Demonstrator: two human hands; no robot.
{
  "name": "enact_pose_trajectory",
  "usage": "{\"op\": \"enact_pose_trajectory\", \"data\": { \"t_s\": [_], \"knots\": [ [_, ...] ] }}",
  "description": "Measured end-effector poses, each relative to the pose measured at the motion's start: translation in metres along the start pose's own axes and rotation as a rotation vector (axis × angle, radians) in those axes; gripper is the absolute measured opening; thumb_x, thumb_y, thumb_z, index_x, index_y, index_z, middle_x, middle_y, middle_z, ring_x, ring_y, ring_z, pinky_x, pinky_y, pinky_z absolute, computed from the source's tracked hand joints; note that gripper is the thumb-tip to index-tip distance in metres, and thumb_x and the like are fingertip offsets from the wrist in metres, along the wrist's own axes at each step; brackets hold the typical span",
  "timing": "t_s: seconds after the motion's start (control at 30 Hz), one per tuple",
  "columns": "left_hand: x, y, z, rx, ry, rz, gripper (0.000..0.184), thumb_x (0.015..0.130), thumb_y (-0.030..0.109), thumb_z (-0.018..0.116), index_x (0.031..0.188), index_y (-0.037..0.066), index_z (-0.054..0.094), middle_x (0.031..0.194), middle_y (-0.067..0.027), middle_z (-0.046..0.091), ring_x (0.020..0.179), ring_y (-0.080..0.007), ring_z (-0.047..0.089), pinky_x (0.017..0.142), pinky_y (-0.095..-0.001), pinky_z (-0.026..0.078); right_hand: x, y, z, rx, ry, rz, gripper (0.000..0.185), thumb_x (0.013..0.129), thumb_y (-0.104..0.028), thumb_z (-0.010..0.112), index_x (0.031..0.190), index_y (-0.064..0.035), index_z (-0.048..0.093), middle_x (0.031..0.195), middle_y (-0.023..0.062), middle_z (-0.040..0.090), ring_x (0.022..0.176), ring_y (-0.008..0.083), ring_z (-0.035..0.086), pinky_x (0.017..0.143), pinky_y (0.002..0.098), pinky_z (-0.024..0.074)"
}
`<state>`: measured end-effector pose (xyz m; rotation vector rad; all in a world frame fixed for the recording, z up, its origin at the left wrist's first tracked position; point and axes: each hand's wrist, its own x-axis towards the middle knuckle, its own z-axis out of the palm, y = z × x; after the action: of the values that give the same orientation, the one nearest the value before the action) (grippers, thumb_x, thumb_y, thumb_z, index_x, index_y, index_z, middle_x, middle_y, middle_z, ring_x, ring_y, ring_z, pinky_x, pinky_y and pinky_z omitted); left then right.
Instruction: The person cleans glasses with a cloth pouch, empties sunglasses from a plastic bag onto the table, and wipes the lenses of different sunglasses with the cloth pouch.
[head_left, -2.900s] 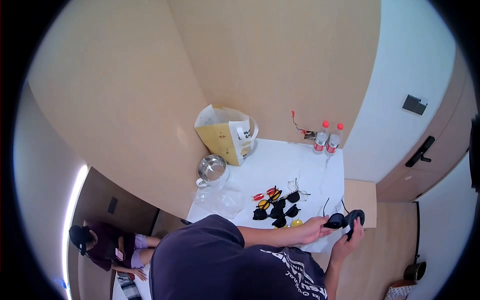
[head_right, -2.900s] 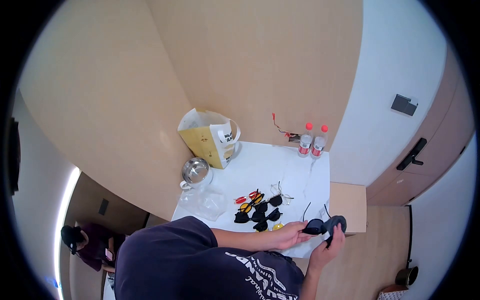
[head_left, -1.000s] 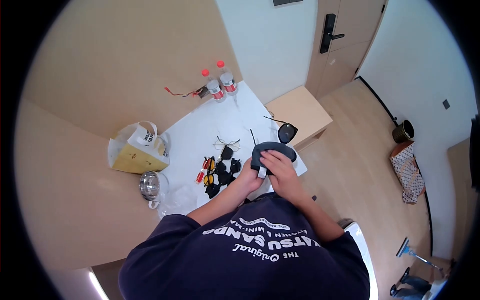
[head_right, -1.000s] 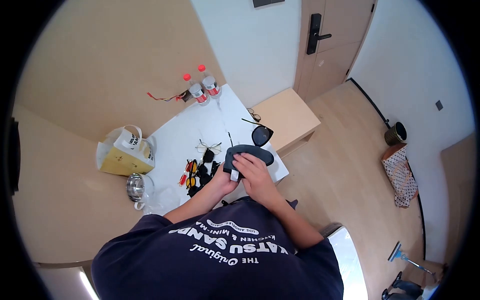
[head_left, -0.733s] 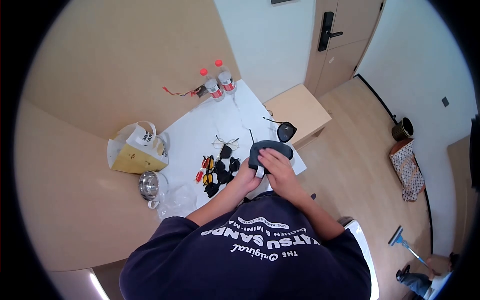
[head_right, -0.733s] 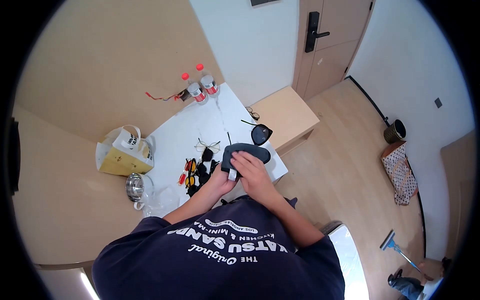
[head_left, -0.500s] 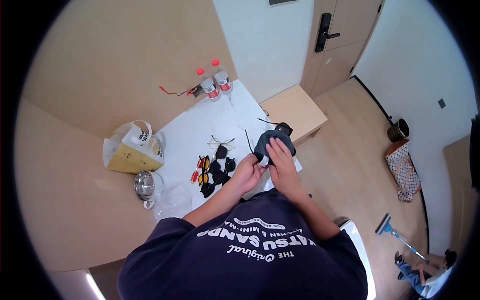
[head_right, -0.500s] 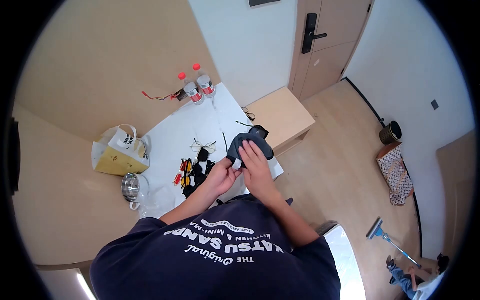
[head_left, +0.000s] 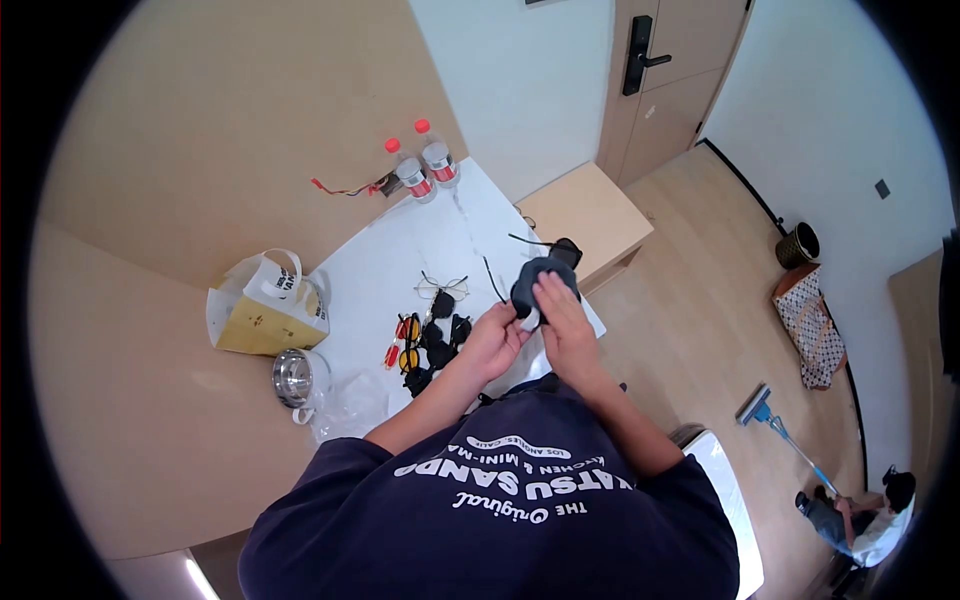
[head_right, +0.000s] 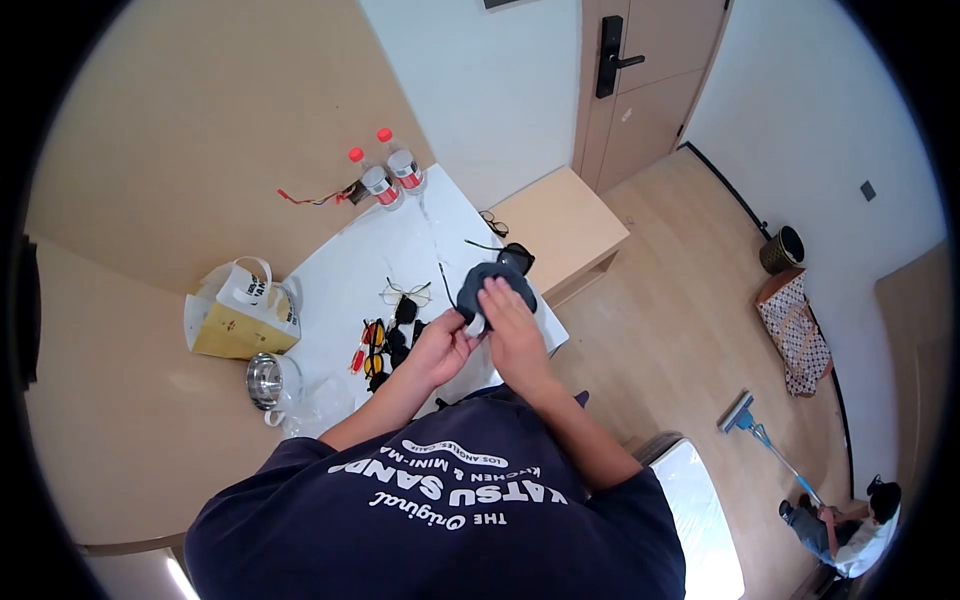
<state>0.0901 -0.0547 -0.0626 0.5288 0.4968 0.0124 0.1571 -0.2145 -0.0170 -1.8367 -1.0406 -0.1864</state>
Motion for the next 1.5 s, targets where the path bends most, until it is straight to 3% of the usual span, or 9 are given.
{"op": "enact_pose_trajectory", "data": {
  "t_s": [0.1,0.33,0.57,0.8,0.93,1.1,1.33,1.4,1.5],
  "knots": [
    [-0.013,-0.006,0.025,0.017,0.012,-0.042,0.024,0.105,0.011,0.041,0.122,0.002,0.055,0.125,-0.0115,0.062,0.113,-0.0199,0.062,0.105,-0.0433,0.048,0.001,-0.001,-0.008,0.02,0.023,0.038,0.052,0.079,0.011,0.056,0.129,0.0022,0.059,0.141,0.0176,0.055,0.136,0.0338,0.048,0.113,0.0438,0.0378],
    [-0.004,0.007,-0.003,-0.004,0.061,-0.078,0.024,0.104,0.012,0.042,0.118,0.002,0.058,0.113,-0.0077,0.066,0.101,-0.0151,0.065,0.092,-0.0313,0.054,-0.006,-0.007,-0.005,0.125,-0.211,-0.15,0.043,0.081,0.011,0.056,0.122,0.0014,0.064,0.133,0.0161,0.061,0.132,0.0323,0.053,0.112,0.045,0.04],
    [-0.015,0.006,0.021,0.029,-0.066,-0.097,0.026,0.105,0.013,0.041,0.123,-0.002,0.053,0.122,-0.0146,0.064,0.117,-0.0282,0.062,0.113,-0.0459,0.042,0.0,0.006,0.001,0.033,0.186,0.081,0.047,0.08,0.013,0.052,0.124,0.002,0.063,0.132,0.0187,0.061,0.132,0.0334,0.053,0.11,0.0422,0.0418],
    [-0.009,0.003,0.002,0.129,-0.078,-0.081,0.027,0.104,0.013,0.043,0.126,0.003,0.055,0.123,-0.0067,0.065,0.116,-0.0227,0.062,0.11,-0.0446,0.045,-0.002,-0.015,-0.009,0.087,-0.051,-0.127,0.049,0.074,0.015,0.051,0.119,0.0034,0.065,0.131,0.017,0.063,0.131,0.0331,0.055,0.11,0.0419,0.0428],
    [-0.01,0.007,0.014,0.093,-0.017,-0.104,0.023,0.103,0.011,0.047,0.12,-0.002,0.056,0.117,-0.0088,0.063,0.102,-0.0197,0.064,0.099,-0.038,0.052,0.002,-0.002,-0.005,0.051,0.073,-0.101,0.05,0.074,0.016,0.05,0.12,0.0029,0.065,0.131,0.0175,0.063,0.13,0.0335,0.055,0.11,0.0415,0.0426],
    [-0.024,0.018,0.033,0.044,-0.174,-0.227,0.034,0.105,0.007,0.036,0.132,-0.012,0.043,0.139,-0.0237,0.053,0.137,-0.0349,0.047,0.114,-0.0452,0.042,0.01,0.019,-0.016,0.034,0.297,0.133,0.053,0.075,0.017,0.046,0.123,0.0014,0.064,0.134,0.0184,0.061,0.133,0.0327,0.052,0.109,0.0389,0.0423],
    [-0.02,0.008,0.021,0.119,-0.038,-0.059,0.027,0.105,0.017,0.043,0.124,0.001,0.055,0.118,-0.01,0.065,0.106,-0.0222,0.066,0.099,-0.04,0.053,0.003,-0.02,-0.015,0.079,-0.018,-0.119,0.042,0.076,0.012,0.053,0.115,0.0043,0.064,0.132,0.017,0.062,0.131,0.0322,0.054,0.11,0.044,0.0424],
    [-0.014,0.018,0.003,-0.07,-0.211,-0.222,0.025,0.104,0.018,0.046,0.123,0.004,0.056,0.116,-0.0086,0.066,0.104,-0.0198,0.067,0.094,-0.0375,0.055,0.0,-0.031,-0.006,0.127,-0.132,-0.201,0.042,0.076,0.012,0.054,0.116,0.0038,0.064,0.132,0.0166,0.062,0.13,0.0322,0.055,0.11,0.0452,0.0423],
    [-0.01,0.014,0.001,-0.005,-0.132,-0.134,0.025,0.104,0.015,0.044,0.121,0.001,0.056,0.116,-0.0099,0.065,0.105,-0.0204,0.066,0.096,-0.0378,0.054,0.002,-0.017,-0.001,0.046,-0.011,-0.19,0.04,0.077,0.01,0.053,0.115,0.0046,0.065,0.131,0.0167,0.063,0.129,0.0329,0.056,0.11,0.0453,0.0428]
  ]
}}
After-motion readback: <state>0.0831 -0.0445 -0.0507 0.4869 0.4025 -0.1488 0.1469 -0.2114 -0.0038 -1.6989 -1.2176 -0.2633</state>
